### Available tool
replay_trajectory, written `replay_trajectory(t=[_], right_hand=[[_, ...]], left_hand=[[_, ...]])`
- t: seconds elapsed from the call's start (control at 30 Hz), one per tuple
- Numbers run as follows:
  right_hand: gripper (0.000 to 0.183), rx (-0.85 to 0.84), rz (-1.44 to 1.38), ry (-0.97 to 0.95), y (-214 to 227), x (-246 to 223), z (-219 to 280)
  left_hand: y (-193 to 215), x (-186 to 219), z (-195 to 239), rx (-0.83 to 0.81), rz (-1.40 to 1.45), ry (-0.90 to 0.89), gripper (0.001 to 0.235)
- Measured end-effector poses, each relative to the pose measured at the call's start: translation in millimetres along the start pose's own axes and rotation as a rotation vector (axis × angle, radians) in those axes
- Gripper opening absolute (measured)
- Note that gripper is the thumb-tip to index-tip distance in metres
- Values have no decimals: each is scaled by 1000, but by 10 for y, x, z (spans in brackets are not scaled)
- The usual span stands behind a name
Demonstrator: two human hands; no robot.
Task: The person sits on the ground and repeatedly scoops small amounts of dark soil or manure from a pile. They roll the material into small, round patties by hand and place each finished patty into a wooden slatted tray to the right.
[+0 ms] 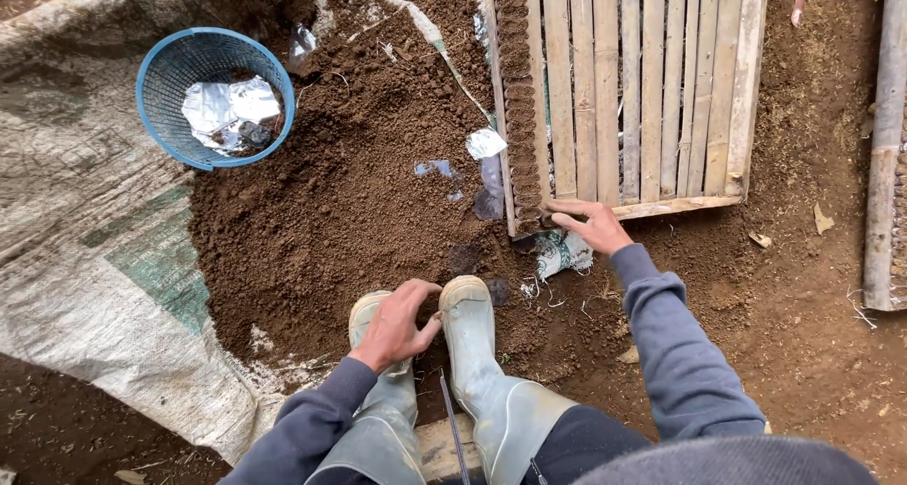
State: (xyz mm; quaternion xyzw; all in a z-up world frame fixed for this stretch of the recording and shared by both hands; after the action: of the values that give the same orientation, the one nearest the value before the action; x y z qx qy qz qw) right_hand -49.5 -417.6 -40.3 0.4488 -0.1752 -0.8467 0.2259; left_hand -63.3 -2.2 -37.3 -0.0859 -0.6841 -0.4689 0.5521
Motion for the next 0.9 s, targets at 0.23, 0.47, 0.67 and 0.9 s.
replay_trajectory(t=[0.23, 0.47, 0.67, 0.9], right_hand=[[32, 47, 34, 56, -82, 84, -80], [60, 90, 261, -28, -256, -249, 205], [30, 229, 266, 258, -1172, -145, 805], [7, 188, 288, 100, -1730, 398, 621]], left_hand=[[765, 350, 571, 225, 138, 219, 47], [1716, 865, 1734, 693, 229, 662, 28], [2626, 199, 2954, 1105, 226, 647, 23], [2489, 1138, 3005, 1135, -34, 33, 106]])
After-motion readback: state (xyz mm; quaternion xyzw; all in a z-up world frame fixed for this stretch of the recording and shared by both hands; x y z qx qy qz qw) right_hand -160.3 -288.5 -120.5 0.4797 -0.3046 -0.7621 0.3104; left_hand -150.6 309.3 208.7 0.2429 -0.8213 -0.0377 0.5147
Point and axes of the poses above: each hand's wrist, its own z-axis away from the middle knuckle, its own y-axis out of the back of the hand, x = y × z, the point moved 1 cm from there along -z, towards the middle knuckle, and after that the axes turned 5 degrees about -y, right-handed, at the moved point
